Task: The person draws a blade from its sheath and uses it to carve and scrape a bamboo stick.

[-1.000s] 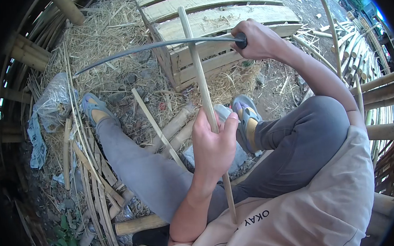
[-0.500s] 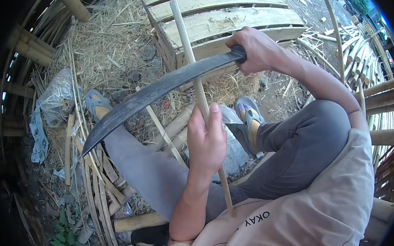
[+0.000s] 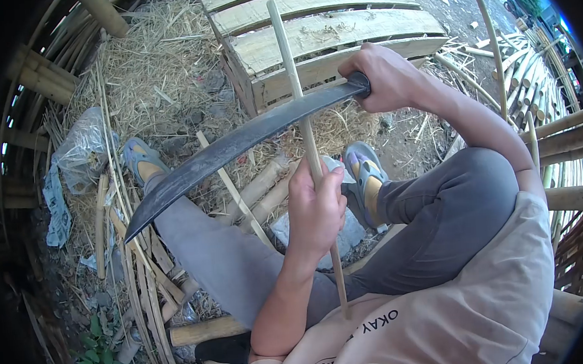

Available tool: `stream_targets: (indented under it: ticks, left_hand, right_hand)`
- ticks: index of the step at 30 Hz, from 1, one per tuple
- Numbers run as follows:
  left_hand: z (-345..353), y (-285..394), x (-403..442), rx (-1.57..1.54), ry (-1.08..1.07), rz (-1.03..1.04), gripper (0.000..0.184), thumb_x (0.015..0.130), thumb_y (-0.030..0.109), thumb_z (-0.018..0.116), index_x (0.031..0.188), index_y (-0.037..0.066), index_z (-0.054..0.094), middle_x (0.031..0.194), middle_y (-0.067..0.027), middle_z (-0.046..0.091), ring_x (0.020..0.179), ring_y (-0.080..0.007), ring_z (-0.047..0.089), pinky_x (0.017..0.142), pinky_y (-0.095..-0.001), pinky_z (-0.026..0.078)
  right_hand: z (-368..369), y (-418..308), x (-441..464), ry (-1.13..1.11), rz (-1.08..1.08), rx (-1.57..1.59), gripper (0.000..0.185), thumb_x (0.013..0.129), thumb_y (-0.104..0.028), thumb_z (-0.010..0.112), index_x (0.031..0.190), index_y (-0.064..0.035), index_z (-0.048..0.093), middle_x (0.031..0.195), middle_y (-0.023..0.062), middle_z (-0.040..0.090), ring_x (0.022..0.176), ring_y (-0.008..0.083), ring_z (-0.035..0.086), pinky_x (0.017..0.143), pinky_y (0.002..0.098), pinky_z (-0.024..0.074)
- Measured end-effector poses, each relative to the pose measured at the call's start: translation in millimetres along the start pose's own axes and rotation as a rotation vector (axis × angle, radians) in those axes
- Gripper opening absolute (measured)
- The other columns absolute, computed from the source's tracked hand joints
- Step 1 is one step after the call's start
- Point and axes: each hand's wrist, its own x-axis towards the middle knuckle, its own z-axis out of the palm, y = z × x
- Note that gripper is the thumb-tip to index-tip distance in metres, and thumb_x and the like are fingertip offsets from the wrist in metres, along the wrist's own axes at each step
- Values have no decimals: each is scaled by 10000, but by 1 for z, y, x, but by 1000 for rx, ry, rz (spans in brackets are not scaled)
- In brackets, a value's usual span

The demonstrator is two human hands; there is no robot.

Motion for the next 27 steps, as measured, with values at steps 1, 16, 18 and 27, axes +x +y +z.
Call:
stream_targets:
  ticks: [1,16,18,27]
  left_hand:
    - [1,-2,-1,2,-19,32,156,981,88,481,879,148,379,570,72,305,399,-11,233,326,-219,150]
    - [-8,-7,-1,246,60,216,297,1082,341,436,867,140,400,544,85,293,377,-7,249,315,-214,191]
    - [-9,4,-5,209,60,173,301,1081,348,439,868,138,400,548,84,297,378,-7,250,314,-211,192]
    - [-11,-8,-2,347,86,220,271,1074,295,464,877,113,424,556,76,344,373,-9,313,314,-208,232]
  right_hand:
    - [1,2,4,55,8,-9,129,620,-39,633,741,4,637,637,206,594,658,403,612,621,459,474]
    - [-10,9,16,152,60,-88,196,635,-46,641,805,20,714,712,230,666,706,399,671,670,450,545]
    - [-9,28,22,219,139,-64,193,646,-44,633,809,19,716,713,231,667,709,397,674,675,449,549]
    - [-13,1,14,54,59,-131,187,639,-39,642,804,14,711,730,234,671,745,396,679,710,447,551]
